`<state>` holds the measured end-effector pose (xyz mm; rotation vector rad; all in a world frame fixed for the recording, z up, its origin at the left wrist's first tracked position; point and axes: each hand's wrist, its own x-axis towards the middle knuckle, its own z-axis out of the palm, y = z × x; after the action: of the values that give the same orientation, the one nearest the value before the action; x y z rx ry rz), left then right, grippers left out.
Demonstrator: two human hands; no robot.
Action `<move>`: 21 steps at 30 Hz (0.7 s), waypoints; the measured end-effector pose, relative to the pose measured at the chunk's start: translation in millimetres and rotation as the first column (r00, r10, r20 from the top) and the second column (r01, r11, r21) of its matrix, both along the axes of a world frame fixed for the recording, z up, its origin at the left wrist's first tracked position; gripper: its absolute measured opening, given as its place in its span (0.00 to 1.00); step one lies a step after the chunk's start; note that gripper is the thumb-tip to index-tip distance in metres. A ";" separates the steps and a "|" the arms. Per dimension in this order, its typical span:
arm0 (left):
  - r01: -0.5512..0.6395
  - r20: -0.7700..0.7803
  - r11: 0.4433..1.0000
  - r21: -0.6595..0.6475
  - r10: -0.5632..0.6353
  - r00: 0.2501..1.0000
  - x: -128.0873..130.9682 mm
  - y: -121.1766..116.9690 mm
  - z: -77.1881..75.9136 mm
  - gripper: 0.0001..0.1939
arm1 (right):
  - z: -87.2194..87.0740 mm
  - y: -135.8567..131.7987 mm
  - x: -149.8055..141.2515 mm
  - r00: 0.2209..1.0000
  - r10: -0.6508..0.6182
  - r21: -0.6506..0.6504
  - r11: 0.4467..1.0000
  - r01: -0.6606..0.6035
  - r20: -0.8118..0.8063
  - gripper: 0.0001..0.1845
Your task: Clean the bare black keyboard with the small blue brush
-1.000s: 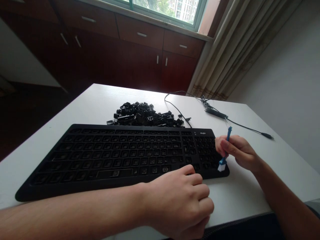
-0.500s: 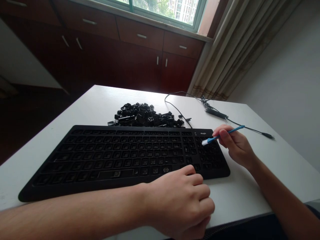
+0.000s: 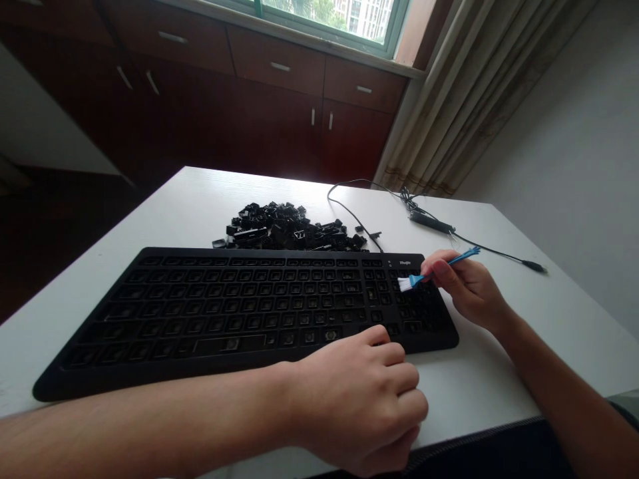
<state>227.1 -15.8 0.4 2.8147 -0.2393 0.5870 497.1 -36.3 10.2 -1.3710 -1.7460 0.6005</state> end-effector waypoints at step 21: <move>-0.005 -0.017 1.000 -0.007 0.005 1.000 0.4 0.7 2.5 0.09 | 2.9 -2.1 2.2 0.992 -0.118 0.066 0.991 0.121 -0.042 0.06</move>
<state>227.5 -15.1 3.0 2.8131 -0.2268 0.5633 499.2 -38.4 13.1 -1.3967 -1.6272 0.4933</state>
